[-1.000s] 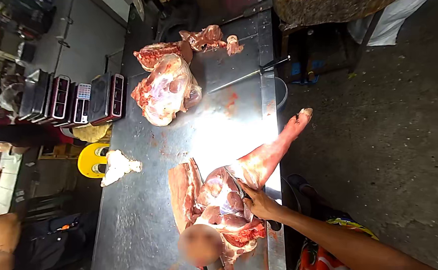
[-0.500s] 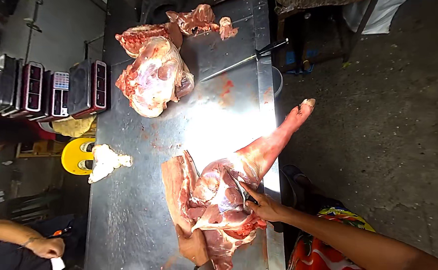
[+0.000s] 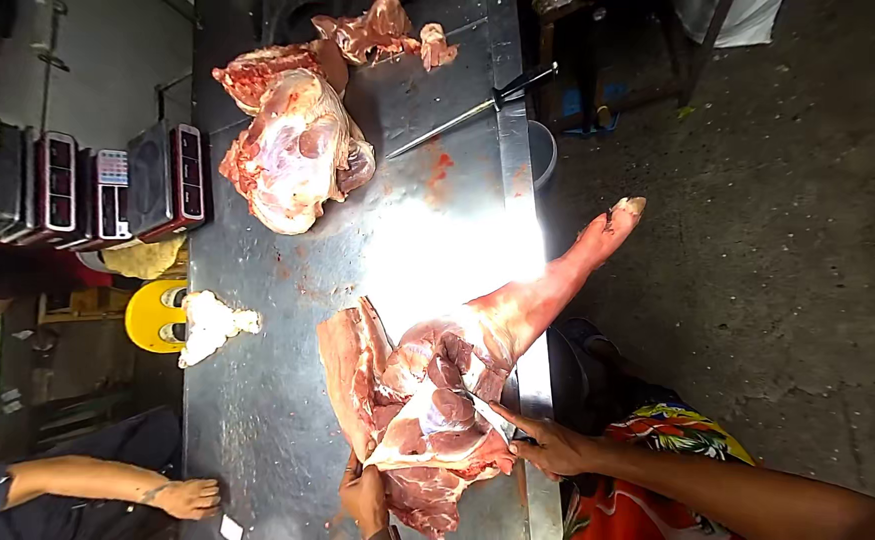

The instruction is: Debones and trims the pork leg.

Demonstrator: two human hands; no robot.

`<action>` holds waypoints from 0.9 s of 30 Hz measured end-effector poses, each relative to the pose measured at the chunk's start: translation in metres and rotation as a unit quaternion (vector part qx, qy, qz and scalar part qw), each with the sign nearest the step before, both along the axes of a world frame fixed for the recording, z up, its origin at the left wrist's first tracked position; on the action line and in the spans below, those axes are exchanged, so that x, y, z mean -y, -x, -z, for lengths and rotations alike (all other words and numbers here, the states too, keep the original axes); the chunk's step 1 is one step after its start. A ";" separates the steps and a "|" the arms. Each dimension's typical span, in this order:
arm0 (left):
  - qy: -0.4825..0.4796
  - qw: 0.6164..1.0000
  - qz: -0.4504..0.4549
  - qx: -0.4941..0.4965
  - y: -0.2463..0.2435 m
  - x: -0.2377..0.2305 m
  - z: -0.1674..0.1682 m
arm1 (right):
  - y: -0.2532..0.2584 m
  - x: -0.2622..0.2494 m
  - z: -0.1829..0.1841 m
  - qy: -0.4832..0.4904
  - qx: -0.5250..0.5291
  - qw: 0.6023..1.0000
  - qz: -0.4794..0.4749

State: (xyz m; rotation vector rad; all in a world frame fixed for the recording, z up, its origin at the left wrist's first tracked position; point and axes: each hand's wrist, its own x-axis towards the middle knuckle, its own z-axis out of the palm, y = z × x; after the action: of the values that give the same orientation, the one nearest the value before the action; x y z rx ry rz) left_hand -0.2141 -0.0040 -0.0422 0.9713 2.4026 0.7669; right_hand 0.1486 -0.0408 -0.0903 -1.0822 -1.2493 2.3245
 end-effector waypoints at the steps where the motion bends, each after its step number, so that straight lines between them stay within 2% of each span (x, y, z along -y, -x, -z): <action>1: 0.002 1.000 0.004 0.006 0.001 0.001 0.000 | -0.004 0.004 0.002 0.002 -0.006 1.000 -0.006; 4: 0.003 1.000 0.022 -0.003 -0.003 -0.002 -0.001 | -0.019 0.006 0.004 -0.028 0.017 0.999 -0.030; 7: 0.033 0.996 0.034 -0.070 -0.007 -0.003 -0.001 | -0.058 0.015 -0.005 -0.103 0.097 0.988 -0.059; 9: 0.069 0.991 0.030 -0.108 -0.011 -0.003 -0.003 | -0.090 0.021 -0.014 -0.154 0.149 0.975 -0.051; 11: 0.087 0.988 0.023 -0.129 -0.016 -0.005 -0.003 | -0.118 0.007 -0.035 -0.206 0.211 0.954 -0.046; 13: 0.085 0.987 0.005 -0.138 -0.024 -0.004 -0.006 | -0.134 -0.023 -0.066 -0.293 0.254 0.921 -0.044; 15: 0.066 0.989 -0.022 -0.132 -0.030 -0.002 -0.007 | -0.144 -0.070 -0.087 -0.368 0.236 0.899 -0.026; 18: 0.078 0.988 -0.066 -0.114 -0.031 -0.008 -0.011 | -0.149 -0.157 -0.089 -0.352 0.259 0.896 -0.079; 20: 0.126 0.984 -0.072 -0.107 -0.031 -0.016 -0.017 | -0.147 -0.215 -0.081 -0.394 0.307 0.846 -0.186; 24: 0.188 0.976 -0.086 -0.070 -0.033 -0.029 -0.029 | -0.110 -0.314 -0.079 -0.494 0.275 0.745 -0.353; 27: 0.203 0.971 -0.109 -0.059 -0.027 -0.030 -0.020 | -0.064 -0.357 -0.080 -0.538 0.267 0.642 -0.477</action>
State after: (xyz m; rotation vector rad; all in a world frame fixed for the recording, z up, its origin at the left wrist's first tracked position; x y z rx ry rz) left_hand -0.1871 0.0259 -0.0226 0.6093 2.6532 0.2691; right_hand 0.2126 0.3166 -0.0102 -0.6245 -3.3790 0.9191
